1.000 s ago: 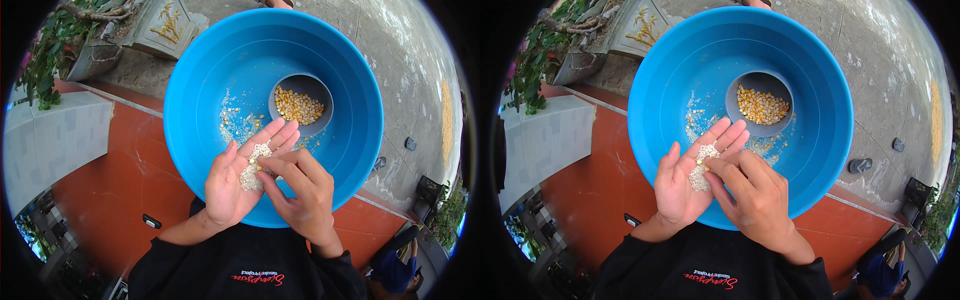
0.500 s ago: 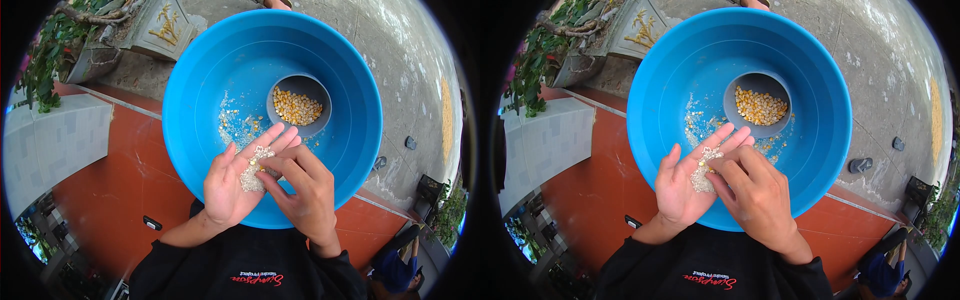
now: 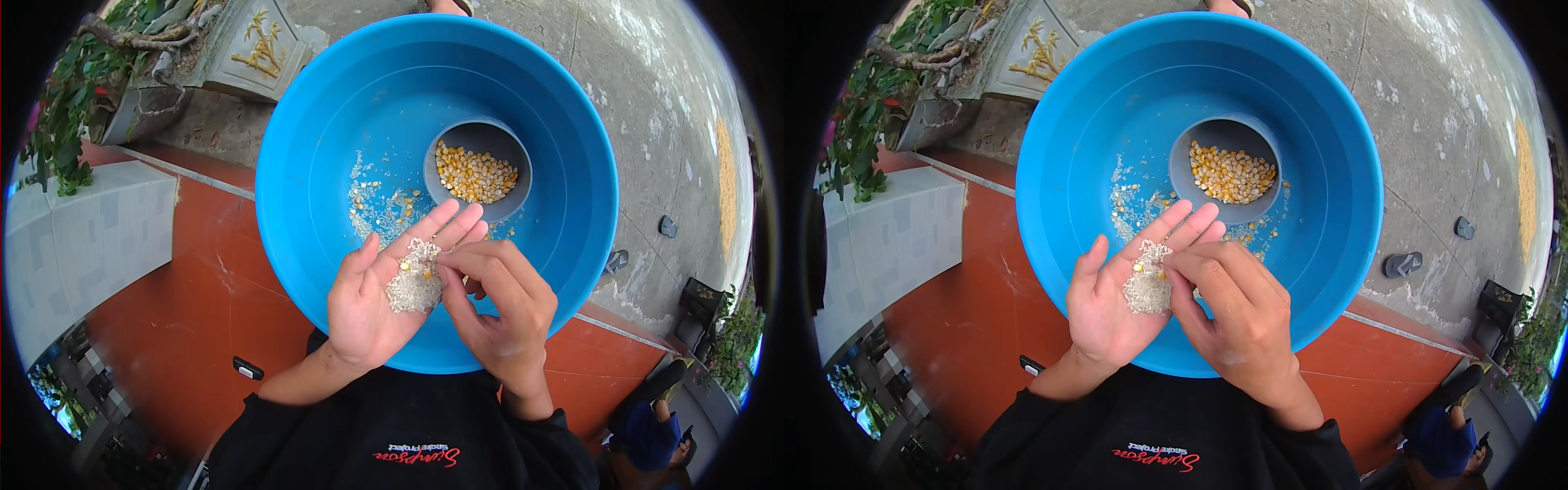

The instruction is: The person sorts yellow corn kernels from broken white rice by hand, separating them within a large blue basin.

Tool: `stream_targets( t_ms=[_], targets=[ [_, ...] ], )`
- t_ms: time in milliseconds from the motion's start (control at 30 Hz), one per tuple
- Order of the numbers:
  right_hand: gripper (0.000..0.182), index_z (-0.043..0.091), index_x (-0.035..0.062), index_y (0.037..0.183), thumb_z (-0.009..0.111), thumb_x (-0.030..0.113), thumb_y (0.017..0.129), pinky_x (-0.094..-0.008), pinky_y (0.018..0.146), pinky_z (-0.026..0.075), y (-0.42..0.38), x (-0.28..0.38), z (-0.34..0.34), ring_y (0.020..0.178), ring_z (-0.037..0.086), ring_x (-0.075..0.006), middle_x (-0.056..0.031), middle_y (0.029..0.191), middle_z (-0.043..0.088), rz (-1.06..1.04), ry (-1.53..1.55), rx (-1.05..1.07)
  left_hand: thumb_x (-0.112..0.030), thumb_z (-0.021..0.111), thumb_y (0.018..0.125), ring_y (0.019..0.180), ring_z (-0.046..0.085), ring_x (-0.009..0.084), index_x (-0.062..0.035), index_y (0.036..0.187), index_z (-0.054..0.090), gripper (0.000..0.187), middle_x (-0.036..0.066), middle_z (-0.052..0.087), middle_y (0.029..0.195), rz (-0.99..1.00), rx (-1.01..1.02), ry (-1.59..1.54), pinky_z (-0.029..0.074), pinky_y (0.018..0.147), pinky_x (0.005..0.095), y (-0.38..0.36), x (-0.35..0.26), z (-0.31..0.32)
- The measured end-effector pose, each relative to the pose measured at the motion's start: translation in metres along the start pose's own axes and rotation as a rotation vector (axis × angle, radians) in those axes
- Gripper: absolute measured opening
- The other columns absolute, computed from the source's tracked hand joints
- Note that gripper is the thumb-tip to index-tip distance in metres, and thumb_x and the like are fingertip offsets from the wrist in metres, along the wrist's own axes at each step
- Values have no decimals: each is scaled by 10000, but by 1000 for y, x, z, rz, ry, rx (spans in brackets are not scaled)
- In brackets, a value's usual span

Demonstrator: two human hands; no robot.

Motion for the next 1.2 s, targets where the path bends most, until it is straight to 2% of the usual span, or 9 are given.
stream_targets(
  t_ms=[200,500,700,833,867,967,1000,1100,1200],
  targets=[
    [346,829,44,1136,910,-62,817,-352,670,573,-1,-1,1,792,720,-219,-59,974,715,-29,-14,-36,-597,293,1146,1730,231,419,73,1782,174,931,308,234,1846,32,1,105,177,1412,539,1,-3,0],
    [291,797,45,1055,921,-54,810,-348,666,563,-1,-3,3,788,710,-236,-68,956,715,-20,-70,-57,-605,308,1137,1728,238,413,71,1780,194,940,301,226,1852,48,43,178,184,1407,533,2,-1,0],
    [309,796,10,1051,915,-106,790,-342,644,566,3,1,-18,759,723,-245,-99,950,762,-61,-237,-296,-610,347,1135,1735,231,387,58,1786,187,946,284,214,1861,21,-4,141,187,1409,521,3,-1,0],
    [365,777,-3,1169,900,-86,835,-357,720,593,6,-8,-19,933,743,-256,-141,1104,775,104,-289,-307,-619,360,1131,1741,214,370,47,1792,170,958,267,189,1872,22,-16,139,182,1411,513,3,0,2],
    [419,765,9,1221,899,-73,832,-381,786,592,4,-13,-18,1037,728,-284,-154,1205,756,96,-319,-274,-622,357,1131,1743,207,368,44,1794,165,960,263,183,1874,27,-19,133,179,1412,512,3,0,2],
    [408,785,36,1188,909,-60,810,-390,837,584,5,-8,-16,1067,718,-310,-152,1250,741,-14,-285,-196,-596,323,1148,1755,164,348,37,1799,150,925,235,173,1884,44,16,88,133,1423,490,3,0,-1],
    [404,804,66,1153,915,-47,781,-413,880,573,2,-10,-10,1104,709,-334,-151,1295,723,46,-125,-115,-581,308,1157,1760,146,338,36,1801,145,906,223,171,1888,50,35,68,111,1428,480,2,-1,-2],
    [393,839,106,1117,901,-54,764,-407,889,572,6,0,-2,1175,699,-332,-156,1354,713,-70,-119,38,-593,282,1152,1763,124,342,23,1806,143,908,211,172,1891,46,37,62,101,1427,487,0,-3,-3],
    [379,845,137,1075,933,9,729,-449,935,542,5,4,5,1210,669,-354,-142,1383,699,-115,-197,70,-661,290,1132,1751,150,376,21,1804,144,969,252,120,1887,69,0,153,127,1425,525,2,-5,-2]
  ],
)
Point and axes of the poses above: each hand's wrist, its own y-axis towards the middle knuckle, its own z-axis out of the palm, x = y × z, the point moved 6 cm from there along y, towards the middle knuckle
